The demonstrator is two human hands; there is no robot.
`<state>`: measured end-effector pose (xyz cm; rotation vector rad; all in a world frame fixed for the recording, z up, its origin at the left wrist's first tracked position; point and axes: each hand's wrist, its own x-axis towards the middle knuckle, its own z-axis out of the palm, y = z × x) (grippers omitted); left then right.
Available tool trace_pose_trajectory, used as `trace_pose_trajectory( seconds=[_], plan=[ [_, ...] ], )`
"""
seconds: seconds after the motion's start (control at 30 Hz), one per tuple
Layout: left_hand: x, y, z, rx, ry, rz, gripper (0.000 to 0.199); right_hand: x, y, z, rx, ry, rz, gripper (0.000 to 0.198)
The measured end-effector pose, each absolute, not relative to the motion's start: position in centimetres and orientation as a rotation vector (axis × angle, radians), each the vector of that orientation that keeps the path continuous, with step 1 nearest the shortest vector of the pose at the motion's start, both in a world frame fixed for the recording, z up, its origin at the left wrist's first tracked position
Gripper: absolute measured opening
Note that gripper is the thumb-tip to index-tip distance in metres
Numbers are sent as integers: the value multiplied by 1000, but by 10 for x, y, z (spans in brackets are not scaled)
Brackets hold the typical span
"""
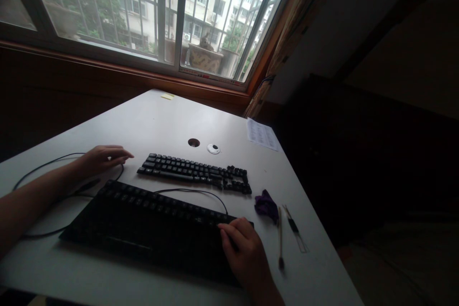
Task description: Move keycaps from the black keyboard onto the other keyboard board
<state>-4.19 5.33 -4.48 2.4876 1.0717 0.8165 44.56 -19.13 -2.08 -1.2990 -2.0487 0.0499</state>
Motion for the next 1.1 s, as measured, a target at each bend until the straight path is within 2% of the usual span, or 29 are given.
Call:
trace_pose_trajectory(
  seconds=[0.37,1.1],
  plan=[
    [-41,52,-43,2470,1097,807,38,444,-192,-20,-1304,-2049,49,25],
    [-40,50,-41,2477,1089,796,37,442,-189,-17,-1257,-2155,8,18]
  ],
)
